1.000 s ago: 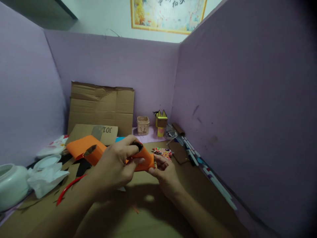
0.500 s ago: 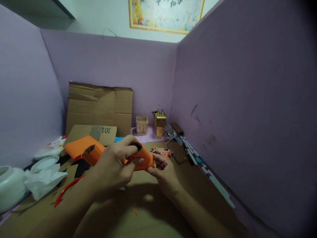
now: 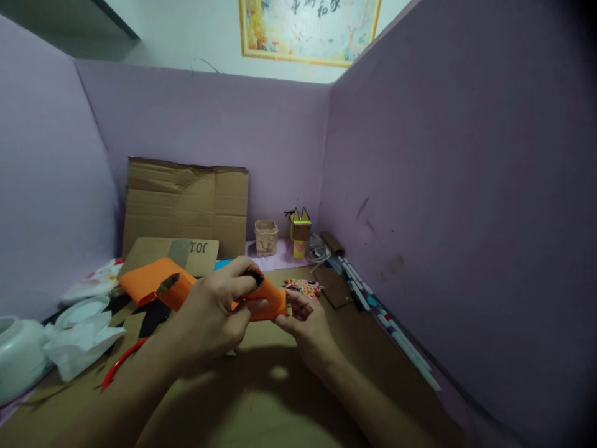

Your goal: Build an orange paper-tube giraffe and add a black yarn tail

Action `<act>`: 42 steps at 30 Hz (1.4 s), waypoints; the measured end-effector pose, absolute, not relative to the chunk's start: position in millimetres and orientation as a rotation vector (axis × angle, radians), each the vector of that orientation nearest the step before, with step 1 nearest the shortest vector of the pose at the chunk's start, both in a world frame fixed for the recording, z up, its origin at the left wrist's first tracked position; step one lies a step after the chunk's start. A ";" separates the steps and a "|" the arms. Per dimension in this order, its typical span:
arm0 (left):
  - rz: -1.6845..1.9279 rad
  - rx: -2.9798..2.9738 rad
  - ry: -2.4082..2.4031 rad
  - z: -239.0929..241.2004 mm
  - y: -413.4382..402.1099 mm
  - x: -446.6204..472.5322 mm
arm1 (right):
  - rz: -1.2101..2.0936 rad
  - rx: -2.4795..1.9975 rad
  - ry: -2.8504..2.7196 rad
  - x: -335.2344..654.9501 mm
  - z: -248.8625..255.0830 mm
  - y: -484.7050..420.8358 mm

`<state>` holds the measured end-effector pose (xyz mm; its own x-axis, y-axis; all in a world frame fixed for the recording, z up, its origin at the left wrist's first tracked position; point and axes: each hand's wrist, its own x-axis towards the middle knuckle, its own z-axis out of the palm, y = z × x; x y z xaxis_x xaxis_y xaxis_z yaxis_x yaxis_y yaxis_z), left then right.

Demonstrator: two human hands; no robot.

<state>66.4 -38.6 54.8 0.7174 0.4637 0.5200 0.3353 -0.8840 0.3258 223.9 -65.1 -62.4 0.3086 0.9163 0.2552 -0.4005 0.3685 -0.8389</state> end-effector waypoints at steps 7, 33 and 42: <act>0.907 2.740 0.624 53.2 -35.4 66.6 | 0.976 -0.752 -0.843 223.9 -61.9 -64.5; 1.013 2.737 0.645 55.2 -42.4 69.6 | 0.882 -0.727 -0.894 227.0 -62.7 -63.4; 1.328 1.924 0.965 50.5 -46.3 73.4 | 0.716 -0.686 -0.817 234.6 -51.2 -63.6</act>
<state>73.4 -46.3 50.5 0.2339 0.8299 0.5065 0.2260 -0.5530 0.8019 234.6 -63.6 -51.2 0.4865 0.7785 0.3965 -0.2907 0.5722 -0.7669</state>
